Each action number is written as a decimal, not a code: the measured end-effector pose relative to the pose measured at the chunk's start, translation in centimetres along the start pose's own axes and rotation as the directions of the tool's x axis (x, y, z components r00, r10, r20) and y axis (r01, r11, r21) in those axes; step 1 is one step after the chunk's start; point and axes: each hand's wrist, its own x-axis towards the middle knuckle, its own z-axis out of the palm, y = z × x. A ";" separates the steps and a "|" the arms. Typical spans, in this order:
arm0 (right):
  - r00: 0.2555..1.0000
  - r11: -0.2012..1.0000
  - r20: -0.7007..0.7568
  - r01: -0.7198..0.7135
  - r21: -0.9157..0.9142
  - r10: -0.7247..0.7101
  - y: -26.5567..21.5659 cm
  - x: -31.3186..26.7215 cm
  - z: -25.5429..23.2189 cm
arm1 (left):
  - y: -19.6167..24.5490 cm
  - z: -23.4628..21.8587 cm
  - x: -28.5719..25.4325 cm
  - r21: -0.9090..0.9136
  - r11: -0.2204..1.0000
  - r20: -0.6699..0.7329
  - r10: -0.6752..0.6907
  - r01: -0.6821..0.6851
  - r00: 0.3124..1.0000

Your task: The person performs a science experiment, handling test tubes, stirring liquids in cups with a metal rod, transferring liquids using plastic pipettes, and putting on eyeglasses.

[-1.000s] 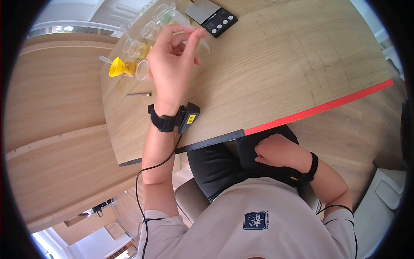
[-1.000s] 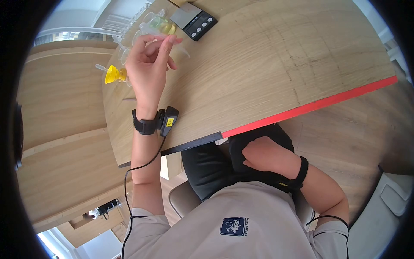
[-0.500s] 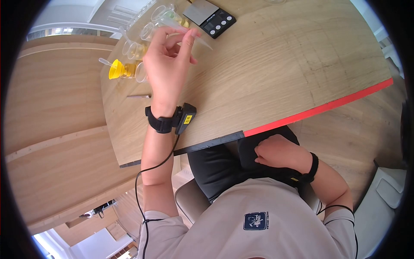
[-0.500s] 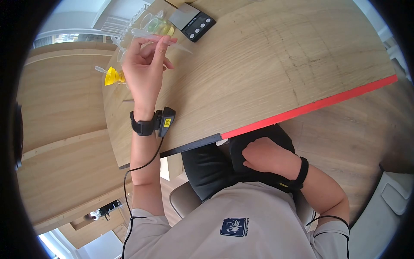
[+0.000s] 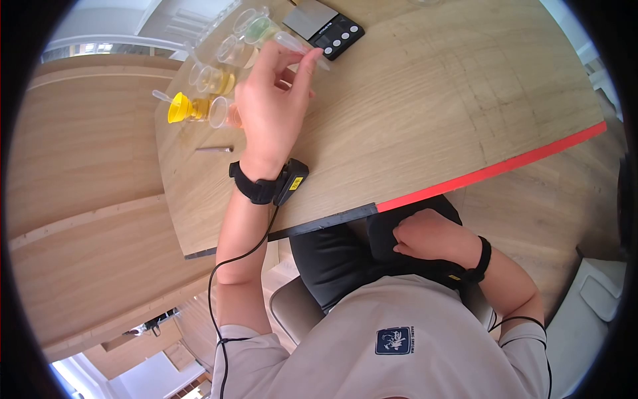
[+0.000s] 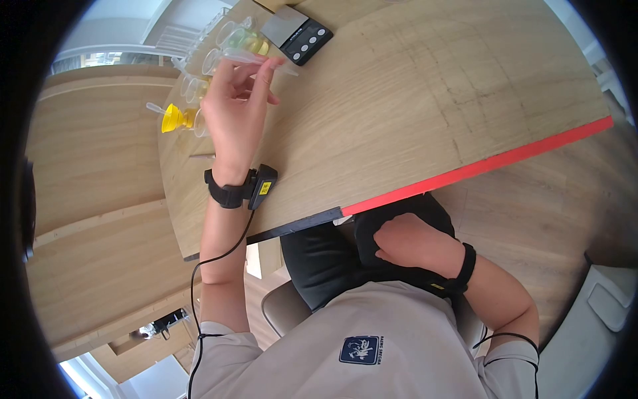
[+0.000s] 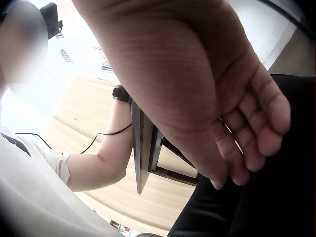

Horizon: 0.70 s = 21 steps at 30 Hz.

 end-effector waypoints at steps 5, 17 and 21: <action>1.000 1.000 0.011 -0.025 0.008 0.025 0.1 -0.1 0.1 | 0.4 -1.2 0.4 -0.160 0.987 -0.109 0.016 -0.033 0.994; 1.000 1.000 0.015 0.018 0.004 -0.018 -0.1 -0.2 0.1 | 0.3 -3.3 0.2 -0.070 0.991 0.001 -0.117 0.116 0.993; 1.000 1.000 -0.008 0.009 0.010 -0.009 0.1 -0.1 0.1 | 0.7 -2.0 1.2 -0.203 0.977 0.027 -0.054 0.058 0.998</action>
